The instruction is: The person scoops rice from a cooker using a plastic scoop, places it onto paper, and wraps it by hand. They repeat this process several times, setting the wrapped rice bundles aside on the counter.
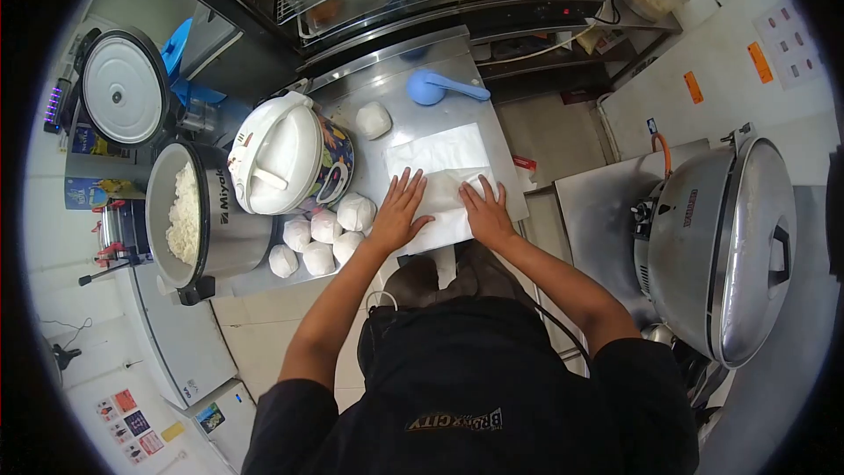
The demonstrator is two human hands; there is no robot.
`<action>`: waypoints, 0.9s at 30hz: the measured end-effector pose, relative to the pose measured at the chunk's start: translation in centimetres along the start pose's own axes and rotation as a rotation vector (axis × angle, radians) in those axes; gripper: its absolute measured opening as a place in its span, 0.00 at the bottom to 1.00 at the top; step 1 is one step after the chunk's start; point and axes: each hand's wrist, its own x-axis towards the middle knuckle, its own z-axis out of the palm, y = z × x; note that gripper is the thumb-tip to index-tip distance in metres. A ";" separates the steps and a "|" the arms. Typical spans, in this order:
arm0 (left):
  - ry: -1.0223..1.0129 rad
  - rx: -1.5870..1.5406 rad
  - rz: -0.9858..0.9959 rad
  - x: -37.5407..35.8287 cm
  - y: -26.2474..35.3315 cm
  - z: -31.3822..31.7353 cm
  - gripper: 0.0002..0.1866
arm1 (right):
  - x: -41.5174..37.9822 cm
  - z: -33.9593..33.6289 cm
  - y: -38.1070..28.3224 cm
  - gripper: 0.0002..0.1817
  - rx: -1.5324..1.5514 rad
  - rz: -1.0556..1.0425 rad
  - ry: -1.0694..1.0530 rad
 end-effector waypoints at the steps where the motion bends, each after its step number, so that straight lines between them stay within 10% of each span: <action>1: 0.009 -0.006 0.000 -0.5 -0.6 1.4 0.45 | -0.1 -0.1 0.5 0.32 -0.024 -0.029 -0.010; 14: 0.049 -0.021 0.083 -4.7 -4.8 6.2 0.22 | 1.3 -1.5 5.7 0.14 0.213 -0.175 0.177; 23: 0.006 -0.002 -0.279 -2.1 -4.6 6.0 0.06 | 5.5 -3.5 5.4 0.08 0.402 0.129 -0.063; 27: -0.325 0.054 -0.633 1.5 -3.4 4.6 0.12 | 7.1 -3.1 4.3 0.08 0.380 0.269 -0.107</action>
